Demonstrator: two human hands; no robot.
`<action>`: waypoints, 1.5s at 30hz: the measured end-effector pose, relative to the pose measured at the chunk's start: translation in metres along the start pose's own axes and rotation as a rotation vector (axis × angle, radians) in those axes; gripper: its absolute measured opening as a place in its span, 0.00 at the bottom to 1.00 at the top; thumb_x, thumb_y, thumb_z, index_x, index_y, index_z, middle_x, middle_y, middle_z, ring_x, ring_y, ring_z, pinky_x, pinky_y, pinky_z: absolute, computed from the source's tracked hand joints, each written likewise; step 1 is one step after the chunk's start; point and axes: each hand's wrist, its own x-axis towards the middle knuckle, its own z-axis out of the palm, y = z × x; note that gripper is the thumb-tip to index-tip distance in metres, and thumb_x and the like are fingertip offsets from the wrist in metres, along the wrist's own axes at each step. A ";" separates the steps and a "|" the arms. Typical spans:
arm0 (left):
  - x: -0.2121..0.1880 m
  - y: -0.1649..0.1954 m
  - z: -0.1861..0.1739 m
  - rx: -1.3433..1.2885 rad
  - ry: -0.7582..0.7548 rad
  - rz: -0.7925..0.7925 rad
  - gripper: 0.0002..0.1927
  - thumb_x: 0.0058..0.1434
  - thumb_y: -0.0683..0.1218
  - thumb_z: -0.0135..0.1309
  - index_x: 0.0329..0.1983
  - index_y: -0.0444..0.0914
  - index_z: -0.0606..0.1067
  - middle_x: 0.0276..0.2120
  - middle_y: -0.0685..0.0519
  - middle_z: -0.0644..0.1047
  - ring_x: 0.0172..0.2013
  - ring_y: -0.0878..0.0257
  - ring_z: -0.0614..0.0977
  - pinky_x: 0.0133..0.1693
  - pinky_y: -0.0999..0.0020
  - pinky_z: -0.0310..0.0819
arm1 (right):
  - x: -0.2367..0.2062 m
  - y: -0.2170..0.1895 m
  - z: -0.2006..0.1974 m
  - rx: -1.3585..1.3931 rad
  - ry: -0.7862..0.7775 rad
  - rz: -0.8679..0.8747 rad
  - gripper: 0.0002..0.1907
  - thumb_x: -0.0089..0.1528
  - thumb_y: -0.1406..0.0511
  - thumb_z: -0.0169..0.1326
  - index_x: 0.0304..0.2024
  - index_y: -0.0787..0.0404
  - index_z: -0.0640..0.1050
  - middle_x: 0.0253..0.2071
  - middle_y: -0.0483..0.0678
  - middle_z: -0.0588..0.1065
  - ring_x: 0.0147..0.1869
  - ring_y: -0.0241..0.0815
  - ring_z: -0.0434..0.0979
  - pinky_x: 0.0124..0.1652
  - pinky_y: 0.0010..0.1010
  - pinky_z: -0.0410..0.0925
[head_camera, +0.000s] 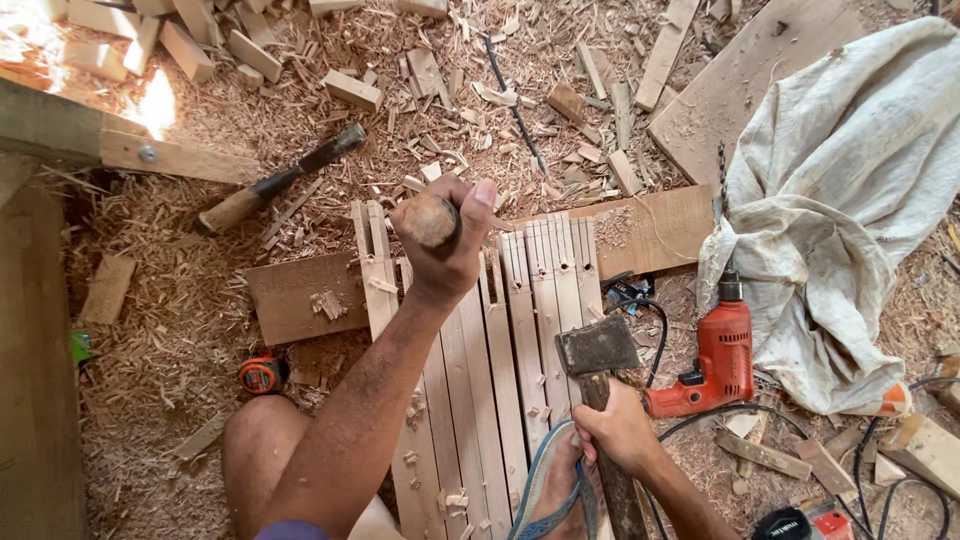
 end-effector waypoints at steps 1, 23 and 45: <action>0.000 -0.005 0.004 0.007 -0.003 0.061 0.16 0.69 0.44 0.56 0.23 0.42 0.71 0.17 0.60 0.71 0.15 0.70 0.74 0.17 0.75 0.69 | 0.001 0.001 0.000 0.004 -0.006 -0.003 0.07 0.54 0.72 0.52 0.21 0.68 0.71 0.14 0.50 0.71 0.12 0.42 0.70 0.16 0.35 0.66; 0.072 -0.003 0.006 -0.093 0.170 -0.473 0.11 0.67 0.41 0.54 0.27 0.40 0.74 0.16 0.58 0.72 0.13 0.71 0.73 0.12 0.78 0.67 | 0.025 0.085 -0.026 -0.310 0.162 0.118 0.08 0.51 0.69 0.61 0.20 0.69 0.78 0.11 0.50 0.78 0.15 0.38 0.79 0.20 0.33 0.72; 0.071 -0.045 0.017 0.229 0.079 -0.389 0.11 0.69 0.42 0.54 0.29 0.36 0.76 0.19 0.54 0.76 0.17 0.69 0.79 0.14 0.78 0.73 | 0.042 0.170 -0.059 -0.255 0.216 0.299 0.23 0.45 0.67 0.71 0.42 0.70 0.82 0.27 0.54 0.83 0.32 0.43 0.88 0.39 0.36 0.78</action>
